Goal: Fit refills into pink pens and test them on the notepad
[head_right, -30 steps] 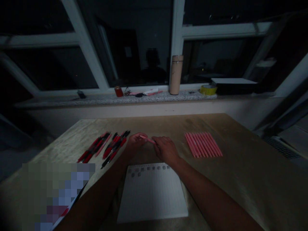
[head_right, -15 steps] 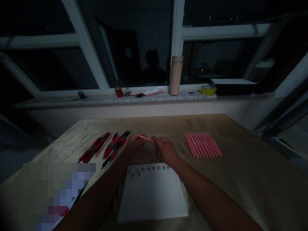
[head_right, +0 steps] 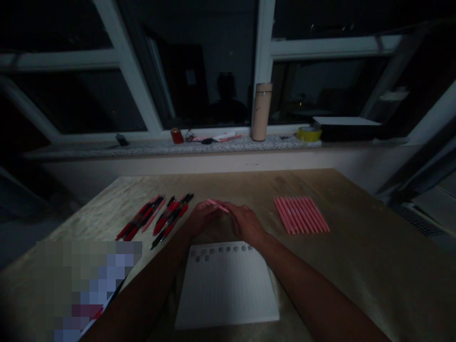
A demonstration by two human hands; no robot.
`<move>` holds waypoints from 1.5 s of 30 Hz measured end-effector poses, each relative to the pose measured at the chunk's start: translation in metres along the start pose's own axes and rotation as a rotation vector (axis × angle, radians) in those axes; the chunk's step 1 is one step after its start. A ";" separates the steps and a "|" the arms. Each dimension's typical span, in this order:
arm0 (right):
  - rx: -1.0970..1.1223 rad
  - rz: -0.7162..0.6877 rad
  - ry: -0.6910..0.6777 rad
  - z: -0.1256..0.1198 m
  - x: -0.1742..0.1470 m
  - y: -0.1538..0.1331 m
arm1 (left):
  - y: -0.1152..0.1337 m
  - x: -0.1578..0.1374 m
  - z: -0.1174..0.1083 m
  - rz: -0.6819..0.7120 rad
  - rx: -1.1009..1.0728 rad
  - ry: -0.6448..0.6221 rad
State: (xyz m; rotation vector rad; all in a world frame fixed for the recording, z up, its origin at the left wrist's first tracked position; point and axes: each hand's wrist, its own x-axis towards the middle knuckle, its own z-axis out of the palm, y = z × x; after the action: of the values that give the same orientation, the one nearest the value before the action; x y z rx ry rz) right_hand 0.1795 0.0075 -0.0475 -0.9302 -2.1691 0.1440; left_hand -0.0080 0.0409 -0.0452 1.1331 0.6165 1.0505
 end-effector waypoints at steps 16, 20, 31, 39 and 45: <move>0.008 0.312 0.164 0.002 0.001 0.004 | -0.001 0.005 -0.015 0.072 -0.276 0.270; 0.083 0.368 0.210 0.004 0.001 0.010 | -0.001 0.006 -0.020 0.094 -0.326 0.313; 0.290 0.394 0.254 0.008 -0.001 0.020 | -0.006 0.006 -0.023 0.081 -0.351 0.288; 0.266 0.345 0.216 0.003 0.002 0.012 | -0.005 0.006 -0.023 0.069 -0.365 0.322; 0.283 0.335 0.186 -0.001 0.002 0.010 | -0.004 0.004 -0.022 0.044 -0.337 0.308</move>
State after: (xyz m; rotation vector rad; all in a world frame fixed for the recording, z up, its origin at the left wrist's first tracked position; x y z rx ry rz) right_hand 0.1848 0.0160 -0.0494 -1.0865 -1.7549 0.4938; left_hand -0.0236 0.0540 -0.0556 0.6992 0.6277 1.3245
